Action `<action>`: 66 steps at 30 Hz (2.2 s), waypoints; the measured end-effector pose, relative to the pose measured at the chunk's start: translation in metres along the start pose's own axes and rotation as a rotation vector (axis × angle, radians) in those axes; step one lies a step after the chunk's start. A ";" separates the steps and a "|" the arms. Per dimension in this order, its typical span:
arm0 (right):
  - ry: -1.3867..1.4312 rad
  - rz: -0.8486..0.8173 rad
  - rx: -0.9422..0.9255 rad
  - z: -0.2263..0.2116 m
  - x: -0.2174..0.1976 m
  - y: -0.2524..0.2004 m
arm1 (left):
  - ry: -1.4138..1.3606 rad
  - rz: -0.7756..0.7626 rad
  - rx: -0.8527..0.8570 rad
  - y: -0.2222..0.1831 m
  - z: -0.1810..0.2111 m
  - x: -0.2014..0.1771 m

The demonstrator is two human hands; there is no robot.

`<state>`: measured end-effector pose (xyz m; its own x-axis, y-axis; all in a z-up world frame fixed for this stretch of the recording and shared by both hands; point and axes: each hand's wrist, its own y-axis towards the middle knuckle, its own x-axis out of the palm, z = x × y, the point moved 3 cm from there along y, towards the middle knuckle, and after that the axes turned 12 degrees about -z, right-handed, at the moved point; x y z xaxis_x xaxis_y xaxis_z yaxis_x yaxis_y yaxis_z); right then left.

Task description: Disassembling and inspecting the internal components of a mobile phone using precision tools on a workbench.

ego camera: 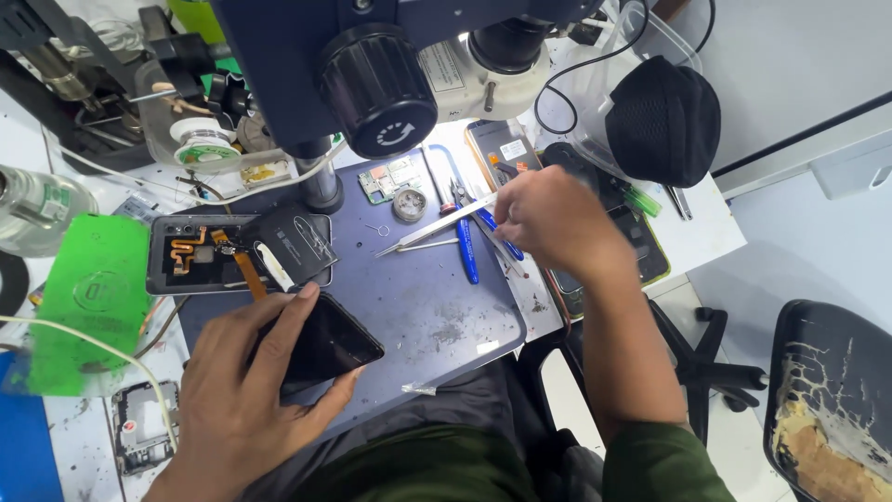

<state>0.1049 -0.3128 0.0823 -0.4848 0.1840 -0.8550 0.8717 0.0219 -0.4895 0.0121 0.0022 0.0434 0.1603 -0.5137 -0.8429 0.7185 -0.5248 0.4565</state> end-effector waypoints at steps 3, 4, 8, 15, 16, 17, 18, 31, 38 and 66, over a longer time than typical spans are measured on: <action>-0.291 0.051 0.047 0.014 0.039 0.036 | 0.005 -0.027 -0.004 0.004 0.000 -0.003; -0.289 0.048 0.029 0.015 0.044 0.038 | 0.018 -0.032 -0.017 0.004 -0.001 -0.002; -0.390 0.176 0.020 0.011 0.052 0.041 | -0.094 -0.054 0.000 0.005 -0.002 0.001; -0.342 0.101 0.059 0.003 0.045 0.032 | -0.157 0.072 0.079 0.008 0.001 -0.006; -0.340 0.110 0.053 0.001 0.048 0.035 | -0.147 0.076 0.081 0.008 0.001 -0.006; -0.320 0.096 0.076 0.000 0.051 0.038 | -0.151 0.099 0.096 0.007 0.001 -0.007; -0.300 0.078 0.102 0.000 0.055 0.039 | -0.159 0.119 0.111 0.006 0.002 -0.007; -0.402 0.226 0.081 0.013 0.071 0.041 | -0.187 0.162 0.090 0.006 0.004 -0.010; -0.386 0.191 0.256 -0.005 0.018 -0.032 | -0.287 0.197 0.024 0.003 -0.002 -0.007; 0.645 0.685 -0.840 -0.099 0.007 -0.110 | -0.070 0.542 -0.005 -0.016 -0.003 0.007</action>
<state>0.0123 -0.2169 0.1471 0.0001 0.8448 -0.5350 0.8210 0.3054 0.4825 0.0039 0.0086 0.0293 0.4636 -0.7536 -0.4660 0.5484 -0.1691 0.8189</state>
